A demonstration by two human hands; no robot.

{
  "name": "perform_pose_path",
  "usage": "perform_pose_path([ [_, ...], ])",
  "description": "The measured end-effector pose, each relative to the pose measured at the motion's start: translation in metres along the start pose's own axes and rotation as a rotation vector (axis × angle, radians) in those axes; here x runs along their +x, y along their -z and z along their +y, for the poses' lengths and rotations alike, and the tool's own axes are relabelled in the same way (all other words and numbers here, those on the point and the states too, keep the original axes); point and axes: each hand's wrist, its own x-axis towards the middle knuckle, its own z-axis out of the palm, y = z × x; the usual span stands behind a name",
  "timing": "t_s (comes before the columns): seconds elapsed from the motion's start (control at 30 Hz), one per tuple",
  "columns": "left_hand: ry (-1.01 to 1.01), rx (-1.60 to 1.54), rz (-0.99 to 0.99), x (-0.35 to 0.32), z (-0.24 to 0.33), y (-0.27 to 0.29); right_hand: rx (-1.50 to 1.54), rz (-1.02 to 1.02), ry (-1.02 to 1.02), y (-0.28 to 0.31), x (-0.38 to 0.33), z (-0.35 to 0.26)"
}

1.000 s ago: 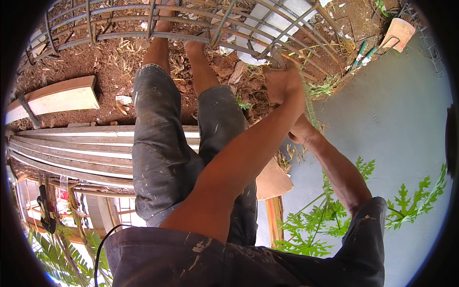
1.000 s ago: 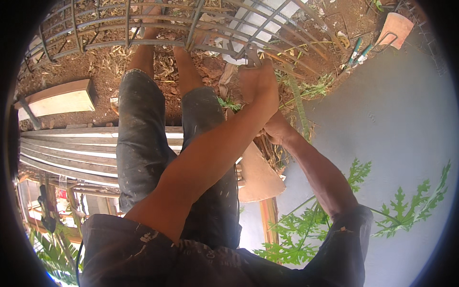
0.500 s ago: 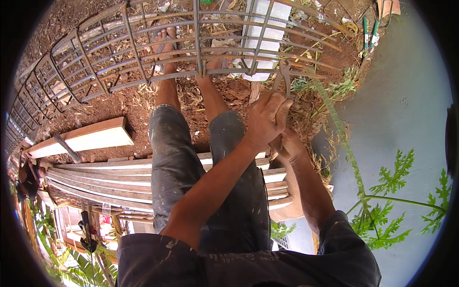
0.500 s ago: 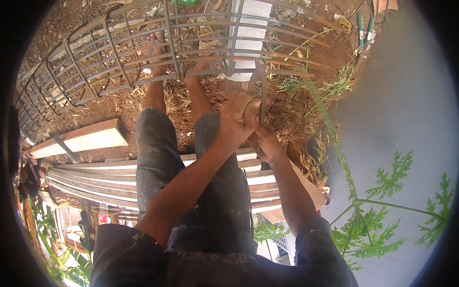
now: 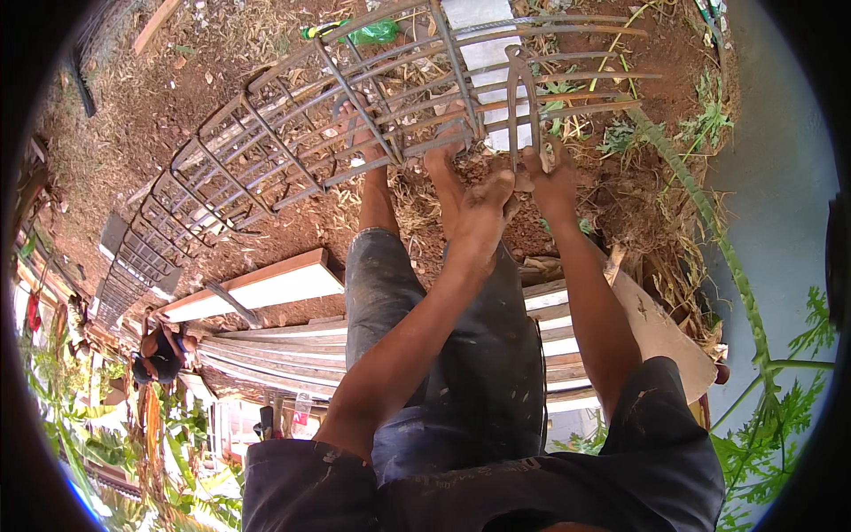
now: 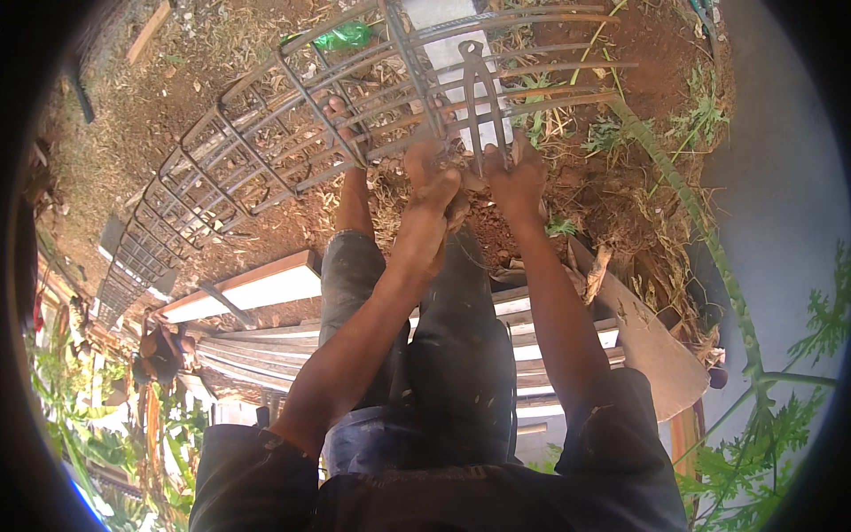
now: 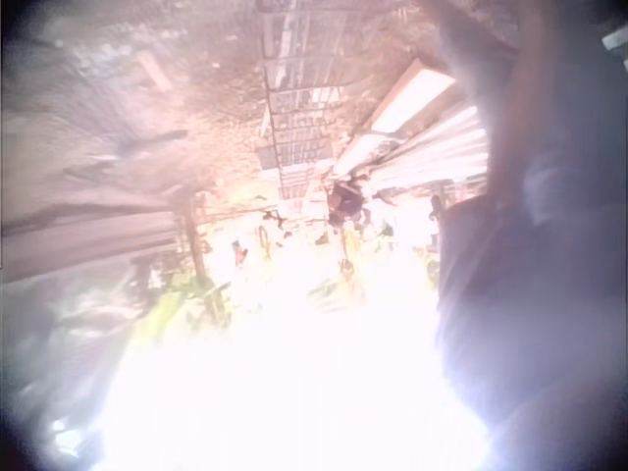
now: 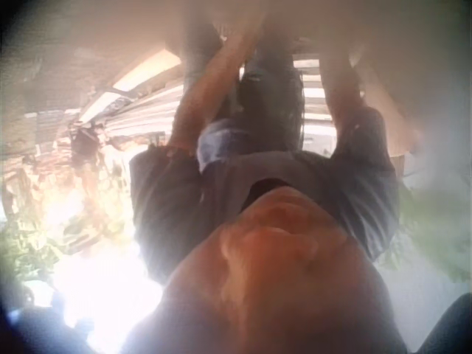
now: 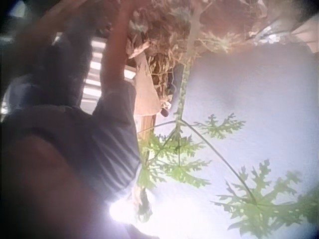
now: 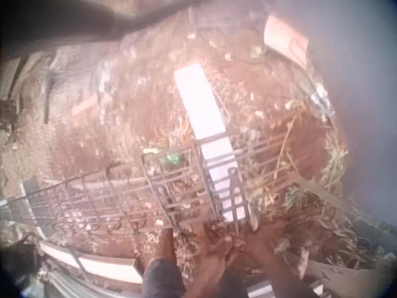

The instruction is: The person assembles a rebar mesh by tying intersecting steel bars together with wire using pliers. They repeatedly bend wire around the intersections and twist it to secure the grid structure.

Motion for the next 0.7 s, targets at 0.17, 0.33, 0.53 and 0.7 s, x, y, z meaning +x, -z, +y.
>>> perform_pose_path([
  [0.17,-0.258,-0.098,0.140,0.035,0.016,-0.012,0.536,-0.425,-0.011,0.036,-0.037,-0.092],
  [0.33,-0.461,0.671,0.109,0.076,0.065,0.016,0.313,-0.207,0.191,0.025,-0.012,-0.113],
  [0.53,-1.000,1.578,0.225,0.135,0.137,0.052,-0.061,-0.019,0.170,0.004,0.023,-0.115],
  [0.7,-0.451,1.398,0.041,0.152,0.145,0.036,-0.181,-0.208,-0.094,-0.006,0.020,-0.135],
])
